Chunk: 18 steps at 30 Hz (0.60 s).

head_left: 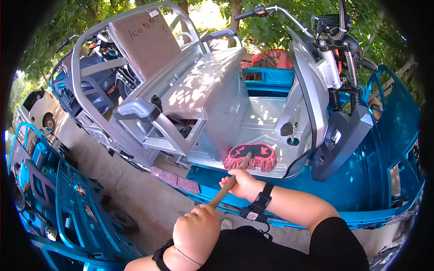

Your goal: Cleaning the exterior surfaces of multiple three-wheeled electric vehicles using a long-handled brush.

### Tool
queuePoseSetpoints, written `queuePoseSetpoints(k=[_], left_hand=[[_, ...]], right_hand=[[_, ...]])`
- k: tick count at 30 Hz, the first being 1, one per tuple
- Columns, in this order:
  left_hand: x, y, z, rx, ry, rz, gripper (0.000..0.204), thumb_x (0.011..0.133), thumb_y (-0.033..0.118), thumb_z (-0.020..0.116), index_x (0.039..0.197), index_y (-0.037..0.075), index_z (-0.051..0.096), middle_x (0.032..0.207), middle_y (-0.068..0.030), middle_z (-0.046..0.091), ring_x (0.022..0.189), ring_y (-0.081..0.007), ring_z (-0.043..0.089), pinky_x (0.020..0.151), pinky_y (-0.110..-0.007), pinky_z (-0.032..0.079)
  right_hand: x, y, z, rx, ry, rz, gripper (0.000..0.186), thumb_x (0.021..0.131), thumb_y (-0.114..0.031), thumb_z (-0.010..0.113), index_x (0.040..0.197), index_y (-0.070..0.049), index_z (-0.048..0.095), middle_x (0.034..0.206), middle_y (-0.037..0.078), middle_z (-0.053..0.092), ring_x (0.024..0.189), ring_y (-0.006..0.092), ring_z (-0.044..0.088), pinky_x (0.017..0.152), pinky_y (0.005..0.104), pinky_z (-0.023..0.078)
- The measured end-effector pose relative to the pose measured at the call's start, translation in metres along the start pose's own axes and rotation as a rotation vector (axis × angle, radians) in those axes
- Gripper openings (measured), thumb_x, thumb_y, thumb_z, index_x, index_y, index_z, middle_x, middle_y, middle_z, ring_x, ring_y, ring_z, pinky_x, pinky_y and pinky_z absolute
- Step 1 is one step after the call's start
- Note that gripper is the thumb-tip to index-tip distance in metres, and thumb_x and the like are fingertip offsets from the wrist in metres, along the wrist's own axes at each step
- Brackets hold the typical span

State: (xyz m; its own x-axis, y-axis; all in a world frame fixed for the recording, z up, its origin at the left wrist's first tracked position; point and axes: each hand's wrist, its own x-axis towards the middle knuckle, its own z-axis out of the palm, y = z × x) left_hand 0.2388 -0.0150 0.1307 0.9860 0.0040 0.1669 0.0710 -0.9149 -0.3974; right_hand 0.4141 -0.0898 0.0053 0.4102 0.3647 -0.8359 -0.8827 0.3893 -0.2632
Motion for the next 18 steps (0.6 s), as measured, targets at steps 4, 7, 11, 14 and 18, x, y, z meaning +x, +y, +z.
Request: queuePoseSetpoints(k=[4, 7, 11, 14, 18], left_hand=[[0.028, 0.003, 0.007, -0.041, 0.086, 0.010, 0.010, 0.070, 0.013, 0.053, 0.063, 0.009, 0.048, 0.047, -0.0001, 0.048, 0.040, -0.0124, 0.052, 0.033, -0.024, 0.036], [0.048, 0.005, 0.012, -0.046, 0.124, 0.026, 0.008, 0.070, 0.012, 0.053, 0.065, 0.008, 0.048, 0.047, -0.0005, 0.049, 0.040, -0.0121, 0.052, 0.034, -0.024, 0.037], [0.053, -0.007, 0.010, -0.125, 0.172, 0.091, 0.010, 0.072, 0.015, 0.056, 0.071, 0.007, 0.051, 0.050, -0.0016, 0.051, 0.042, -0.0126, 0.053, 0.035, -0.024, 0.040], [0.057, -0.041, 0.001, -0.569, 0.107, 0.298, 0.029, 0.072, 0.030, 0.059, 0.082, 0.003, 0.053, 0.071, -0.0097, 0.060, 0.050, -0.0230, 0.058, 0.042, -0.031, 0.045], [0.096, -0.141, -0.008, -1.653, -0.492, 0.479, 0.031, 0.082, 0.016, 0.055, 0.109, 0.003, 0.050, 0.082, -0.0068, 0.059, 0.072, -0.0137, 0.060, 0.061, -0.022, 0.046]], right_hand=[[-0.033, 0.010, 0.006, -0.038, -0.236, 0.017, 0.021, 0.080, -0.009, 0.050, 0.094, 0.001, 0.038, 0.086, 0.013, 0.046, 0.083, 0.0245, 0.051, 0.080, 0.0403, 0.045], [-0.052, 0.015, 0.009, -0.091, -0.429, 0.066, 0.015, 0.082, -0.014, 0.049, 0.083, 0.000, 0.043, 0.083, 0.011, 0.049, 0.081, 0.0227, 0.051, 0.077, 0.0353, 0.044], [-0.064, 0.022, 0.025, -0.077, -0.473, 0.093, 0.020, 0.085, -0.022, 0.045, 0.074, -0.005, 0.048, 0.075, 0.006, 0.053, 0.074, 0.0181, 0.053, 0.072, 0.0310, 0.043], [-0.057, 0.027, 0.034, -0.192, -0.440, -0.028, 0.017, 0.082, -0.022, 0.049, 0.073, -0.007, 0.048, 0.070, 0.001, 0.052, 0.066, 0.0145, 0.051, 0.062, 0.0289, 0.043], [-0.069, -0.013, 0.048, -0.150, -0.532, -0.319, 0.009, 0.078, -0.012, 0.051, 0.075, -0.005, 0.053, 0.068, 0.003, 0.052, 0.062, 0.0155, 0.052, 0.057, 0.0266, 0.045]])
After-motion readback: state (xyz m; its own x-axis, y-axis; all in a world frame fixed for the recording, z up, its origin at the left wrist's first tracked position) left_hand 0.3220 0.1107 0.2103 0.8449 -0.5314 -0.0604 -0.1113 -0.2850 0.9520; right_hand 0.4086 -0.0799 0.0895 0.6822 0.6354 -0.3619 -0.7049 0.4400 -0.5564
